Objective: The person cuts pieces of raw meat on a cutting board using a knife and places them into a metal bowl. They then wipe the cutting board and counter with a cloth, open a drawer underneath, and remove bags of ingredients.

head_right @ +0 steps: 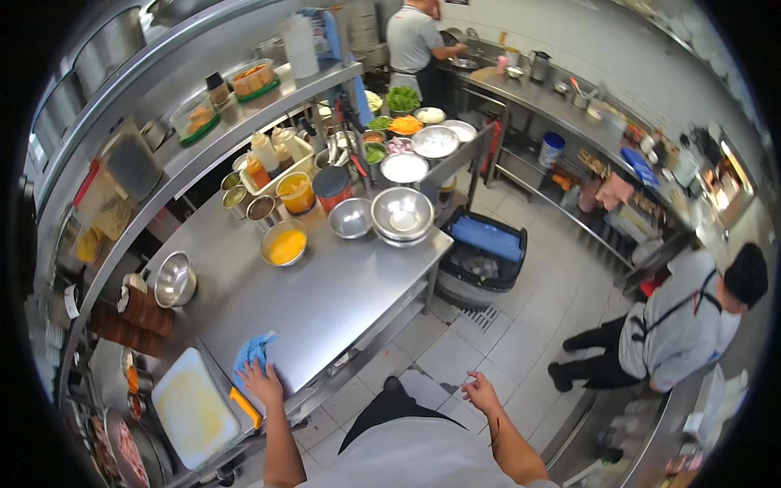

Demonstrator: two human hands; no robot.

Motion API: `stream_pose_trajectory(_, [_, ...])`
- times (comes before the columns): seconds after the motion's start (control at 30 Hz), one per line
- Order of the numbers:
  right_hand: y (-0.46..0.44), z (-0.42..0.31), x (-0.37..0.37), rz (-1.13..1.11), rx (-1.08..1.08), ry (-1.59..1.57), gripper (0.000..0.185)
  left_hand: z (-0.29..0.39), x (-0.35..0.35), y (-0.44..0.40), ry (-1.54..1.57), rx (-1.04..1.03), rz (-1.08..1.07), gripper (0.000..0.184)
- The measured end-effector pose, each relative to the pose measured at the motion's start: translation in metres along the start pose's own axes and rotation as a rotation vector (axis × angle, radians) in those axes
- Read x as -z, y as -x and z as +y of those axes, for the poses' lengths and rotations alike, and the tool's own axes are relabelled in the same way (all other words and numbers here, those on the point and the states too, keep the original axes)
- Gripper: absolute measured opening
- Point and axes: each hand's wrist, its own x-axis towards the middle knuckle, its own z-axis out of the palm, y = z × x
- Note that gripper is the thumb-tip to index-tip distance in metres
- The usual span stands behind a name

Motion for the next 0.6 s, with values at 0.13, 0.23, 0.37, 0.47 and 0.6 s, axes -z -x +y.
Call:
stream_pose_trajectory(0.13, [-0.033, -0.022, 0.037, 0.053, 0.002, 0.016, 0.052, 0.034, -0.012, -0.029, 0.033, 0.009, -0.030, 0.049])
stream_pose_trajectory(0.23, [-0.080, -0.034, 0.069, 0.176, 0.044, -0.025, 0.055, 0.055, -0.018, -0.050, -0.006, 0.024, -0.059, 0.050])
stream_pose_trajectory(0.37, [-0.162, -0.054, 0.096, 0.371, 0.344, 0.240, 0.053, 0.099, -0.007, -0.044, -0.041, 0.103, -0.002, 0.051])
stream_pose_trajectory(0.47, [-0.221, -0.107, 0.101, 0.363, 0.400, 0.292, 0.050, 0.127, -0.017, -0.013, 0.045, -0.038, 0.107, 0.051])
stream_pose_trajectory(0.6, [-0.293, -0.148, 0.119, 0.206, 0.452, 0.669, 0.053, 0.163, -0.044, 0.048, 0.355, -0.136, 0.065, 0.045])
